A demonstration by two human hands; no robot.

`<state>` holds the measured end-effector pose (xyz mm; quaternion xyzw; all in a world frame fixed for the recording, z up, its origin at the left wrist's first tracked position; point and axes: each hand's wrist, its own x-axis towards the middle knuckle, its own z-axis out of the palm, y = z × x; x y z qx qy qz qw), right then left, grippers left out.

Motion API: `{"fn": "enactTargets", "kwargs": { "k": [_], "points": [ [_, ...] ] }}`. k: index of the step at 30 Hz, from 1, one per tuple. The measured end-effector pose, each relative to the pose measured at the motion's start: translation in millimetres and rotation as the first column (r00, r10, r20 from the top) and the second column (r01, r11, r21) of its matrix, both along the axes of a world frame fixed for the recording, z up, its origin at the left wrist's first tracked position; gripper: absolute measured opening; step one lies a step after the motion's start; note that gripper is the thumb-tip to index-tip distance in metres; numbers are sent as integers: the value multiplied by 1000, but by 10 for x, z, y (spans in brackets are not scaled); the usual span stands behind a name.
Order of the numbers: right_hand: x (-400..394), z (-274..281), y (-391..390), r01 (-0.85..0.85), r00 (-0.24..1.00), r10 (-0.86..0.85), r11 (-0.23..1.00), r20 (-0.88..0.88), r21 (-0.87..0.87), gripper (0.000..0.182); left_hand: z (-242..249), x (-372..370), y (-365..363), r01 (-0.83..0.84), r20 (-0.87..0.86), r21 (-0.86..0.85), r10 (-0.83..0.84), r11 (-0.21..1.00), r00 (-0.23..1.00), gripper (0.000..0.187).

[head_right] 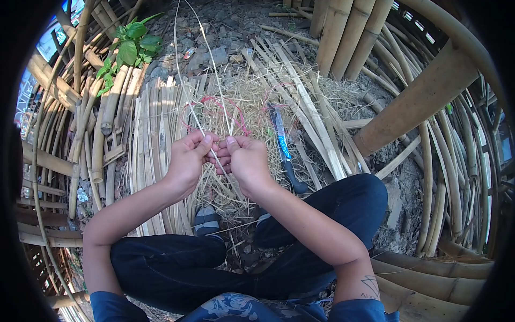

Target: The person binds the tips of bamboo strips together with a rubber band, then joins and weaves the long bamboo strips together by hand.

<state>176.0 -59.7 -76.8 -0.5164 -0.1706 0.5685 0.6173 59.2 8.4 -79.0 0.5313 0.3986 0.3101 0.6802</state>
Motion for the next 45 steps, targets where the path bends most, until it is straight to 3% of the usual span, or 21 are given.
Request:
{"fn": "enactTargets", "kwargs": {
  "k": [10, 15, 31, 36, 40, 43, 45],
  "points": [
    [-18, -92, -16, -14, 1000, 14, 1000, 5, -4, 28, -48, 5, -22, 6, -4, -38, -6, 999, 1000, 18],
    [-38, -146, -7, -4, 1000, 5, 1000, 13, -30, 25, -76, -4, 4, 54, -112, -9, -55, 998, 992, 19],
    [-45, -67, -24, -17, 1000, 18, 999, 11, -41, 26, -96, -29, 41, 45, -62, -82, -50, 996, 997, 20],
    [38, -179, -19, 45, 963, -25, 997, 268, -67, 24, -72, -52, 59, 33, -62, -87, -38, 996, 997, 20],
    [206, -166, -57, -6, 980, 6, 1000, 197, 2, 16, 15, -106, 209, -51, -69, -94, 45, 994, 997, 22],
    [329, -33, -129, -16, 974, 4, 999, 225, 49, 14, 237, -161, 364, -139, -21, 2, 139, 990, 990, 23],
    [381, 50, -206, -52, 956, 46, 999, 290, 13, 13, 426, -177, 389, -130, 129, -134, 148, 982, 981, 23]
  ]
}}
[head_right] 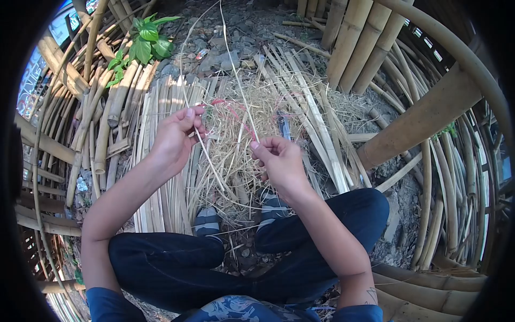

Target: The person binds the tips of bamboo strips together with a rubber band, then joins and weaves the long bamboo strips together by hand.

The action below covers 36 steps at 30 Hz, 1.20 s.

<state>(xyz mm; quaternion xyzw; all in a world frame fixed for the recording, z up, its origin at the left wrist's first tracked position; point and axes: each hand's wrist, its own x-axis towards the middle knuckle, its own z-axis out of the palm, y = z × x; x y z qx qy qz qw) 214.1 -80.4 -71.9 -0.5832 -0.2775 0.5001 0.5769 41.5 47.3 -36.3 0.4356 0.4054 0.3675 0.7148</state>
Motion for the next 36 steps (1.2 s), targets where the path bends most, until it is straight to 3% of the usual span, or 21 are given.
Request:
{"fn": "enactTargets", "kwargs": {
  "k": [4, 8, 11, 12, 14, 18, 20, 36],
  "points": [
    [-93, 63, -156, -36, 999, 39, 995, 34, -91, 15, 211, -31, -3, 22, 87, 7, -22, 1000, 996, 24],
    [-178, -72, -213, -15, 985, 13, 1000, 170, 15, 19, 312, -89, 13, 0, 122, 61, -7, 998, 993, 24],
    [-174, -5, -231, -124, 869, 198, 974, 453, -188, 18, 340, -127, 19, 11, 114, 116, -24, 993, 993, 23],
    [-189, 7, -234, -128, 870, 203, 973, 450, -191, 18, 338, -135, 14, 8, 112, 112, -20, 994, 994, 23],
    [-222, 10, -244, -121, 955, 157, 981, 251, -152, 18, 311, -142, -20, 16, 112, 67, -23, 998, 993, 23],
    [-263, 146, -276, -151, 974, 177, 972, 141, -179, 15, 180, -121, -105, 50, 71, 63, -54, 997, 996, 23],
    [-273, 173, -293, -178, 981, 184, 979, 57, -95, 14, 97, -101, -150, 72, 47, 39, -74, 997, 996, 23],
    [-353, 138, -319, -216, 971, 221, 974, 86, -71, 12, 10, 11, -330, 62, 74, -35, -59, 997, 996, 22]
  ]
}}
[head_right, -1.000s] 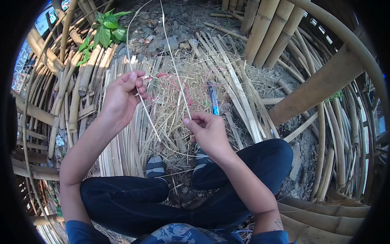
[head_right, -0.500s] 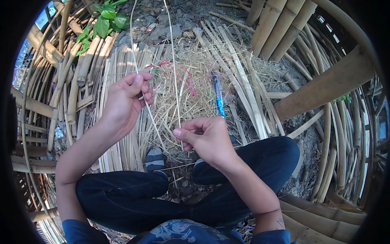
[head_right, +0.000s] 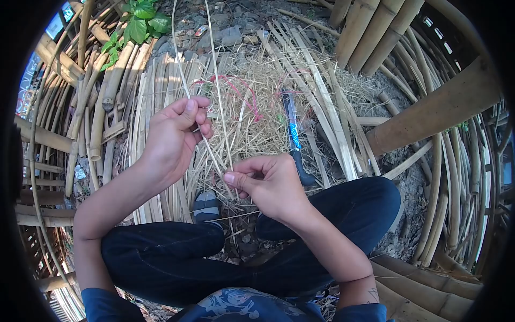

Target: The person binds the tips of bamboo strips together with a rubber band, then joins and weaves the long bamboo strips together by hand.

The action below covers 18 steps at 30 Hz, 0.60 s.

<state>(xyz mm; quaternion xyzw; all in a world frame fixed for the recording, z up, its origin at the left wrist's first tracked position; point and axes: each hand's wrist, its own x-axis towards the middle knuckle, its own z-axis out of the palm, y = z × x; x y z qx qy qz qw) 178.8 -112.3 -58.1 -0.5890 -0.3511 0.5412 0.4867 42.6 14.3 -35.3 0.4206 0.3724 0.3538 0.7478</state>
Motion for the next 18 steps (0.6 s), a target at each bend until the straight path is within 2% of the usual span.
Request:
{"fn": "enactTargets", "kwargs": {
  "k": [5, 18],
  "points": [
    [-24, 19, -5, -25, 1000, 25, 1000, 5, -12, 13, -20, 7, -7, 10, 2, -20, -10, 1000, 1000, 22],
    [-37, -51, 2, -36, 999, 37, 999, 18, -39, 14, -86, 60, -37, -27, -117, -31, 23, 999, 993, 22]
  ]
}}
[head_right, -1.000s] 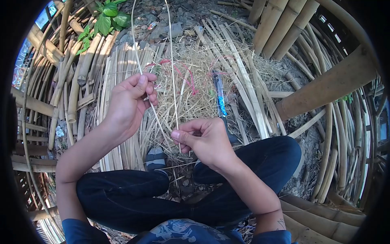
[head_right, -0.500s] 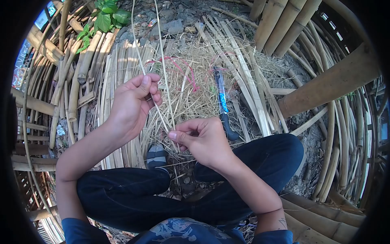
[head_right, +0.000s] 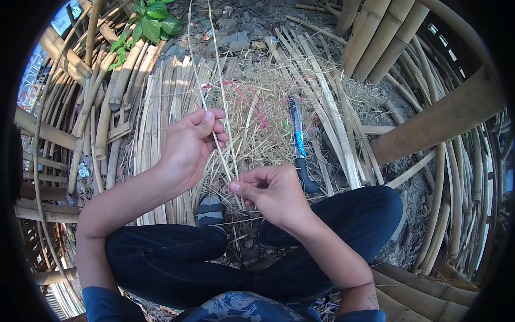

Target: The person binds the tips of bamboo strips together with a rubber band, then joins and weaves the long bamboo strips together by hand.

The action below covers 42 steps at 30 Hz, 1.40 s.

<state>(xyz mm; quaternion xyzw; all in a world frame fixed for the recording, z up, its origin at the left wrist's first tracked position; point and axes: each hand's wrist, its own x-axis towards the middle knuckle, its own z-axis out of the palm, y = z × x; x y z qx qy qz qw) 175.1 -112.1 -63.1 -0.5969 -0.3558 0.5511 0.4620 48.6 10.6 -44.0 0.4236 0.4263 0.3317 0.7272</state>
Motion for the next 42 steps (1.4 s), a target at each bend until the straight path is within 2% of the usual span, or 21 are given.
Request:
{"fn": "enactTargets", "kwargs": {
  "k": [21, 26, 42],
  "points": [
    [-87, -235, 6, 39, 999, -39, 999, -23, -4, 13, -119, 20, 14, -10, -88, -133, -1, 991, 996, 28],
    [-104, -296, 10, 51, 998, -51, 999, -39, 1, 12, -108, 28, 20, -15, -21, -206, 11, 979, 1000, 30],
    [-94, -272, 35, 36, 999, -36, 999, -27, -8, 13, -106, 61, 40, -61, 49, -228, 74, 972, 996, 33]
  ]
}}
